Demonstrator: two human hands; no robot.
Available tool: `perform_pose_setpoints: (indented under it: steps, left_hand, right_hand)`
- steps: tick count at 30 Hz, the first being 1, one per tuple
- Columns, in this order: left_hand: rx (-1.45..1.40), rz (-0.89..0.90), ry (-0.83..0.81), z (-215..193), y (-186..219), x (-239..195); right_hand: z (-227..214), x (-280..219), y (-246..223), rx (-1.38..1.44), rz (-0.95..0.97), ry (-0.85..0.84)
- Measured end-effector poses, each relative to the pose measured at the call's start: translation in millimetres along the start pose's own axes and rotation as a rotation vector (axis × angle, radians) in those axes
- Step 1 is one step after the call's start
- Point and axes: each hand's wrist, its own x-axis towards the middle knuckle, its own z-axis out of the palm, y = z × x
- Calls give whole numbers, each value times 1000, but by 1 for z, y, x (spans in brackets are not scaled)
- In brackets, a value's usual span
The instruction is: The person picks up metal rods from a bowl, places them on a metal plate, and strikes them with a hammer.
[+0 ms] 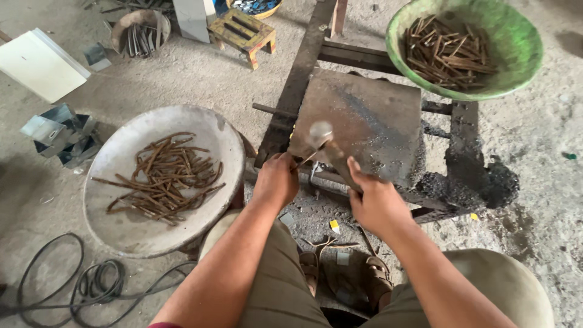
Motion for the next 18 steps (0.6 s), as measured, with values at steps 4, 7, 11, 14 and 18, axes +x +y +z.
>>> perform_pose_setpoints:
  steps: [4, 7, 11, 14, 18]
  left_hand:
    - [12, 32, 3, 0, -3, 2]
    - [-15, 42, 55, 10, -14, 4]
    - [-56, 128, 92, 16, -24, 8]
    - [-53, 117, 81, 17, -26, 10]
    - [-39, 166, 88, 16, -27, 12]
  right_hand:
    - [-15, -11, 12, 298, -137, 305]
    - [-34, -29, 22, 253, -357, 627]
    - [-36, -36, 25, 270, -755, 971]
    - [-7, -10, 21, 361, -634, 774]
    - [7, 14, 15, 103, -322, 296]
